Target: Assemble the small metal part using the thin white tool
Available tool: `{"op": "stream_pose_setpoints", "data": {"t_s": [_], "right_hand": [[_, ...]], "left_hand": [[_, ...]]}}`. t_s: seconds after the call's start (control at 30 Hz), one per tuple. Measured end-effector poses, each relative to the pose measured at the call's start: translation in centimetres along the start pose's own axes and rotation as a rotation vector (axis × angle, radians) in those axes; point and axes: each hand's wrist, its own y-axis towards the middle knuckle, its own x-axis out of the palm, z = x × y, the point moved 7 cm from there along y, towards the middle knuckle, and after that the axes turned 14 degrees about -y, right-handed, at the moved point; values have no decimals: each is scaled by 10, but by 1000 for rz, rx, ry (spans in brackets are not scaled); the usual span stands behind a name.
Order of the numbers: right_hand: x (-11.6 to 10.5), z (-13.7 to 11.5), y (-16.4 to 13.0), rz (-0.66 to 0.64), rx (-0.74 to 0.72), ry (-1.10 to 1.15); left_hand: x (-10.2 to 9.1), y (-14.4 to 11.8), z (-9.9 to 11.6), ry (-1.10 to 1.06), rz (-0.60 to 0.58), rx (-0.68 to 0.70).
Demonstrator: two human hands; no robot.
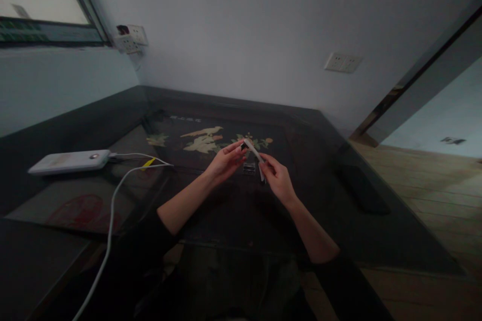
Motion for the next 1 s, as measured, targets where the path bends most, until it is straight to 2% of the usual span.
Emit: {"op": "stream_pose_setpoints", "data": {"t_s": [0.23,0.53,1.0], "right_hand": [[-1,1,0,4,2,-28],[-3,-7,0,10,-72,-21],[-1,-8,-1,-3,-67,-17]], "left_hand": [[-1,0,1,14,16,1],[-5,1,0,9,57,6],[-8,3,-2,-10,58,21]]}}
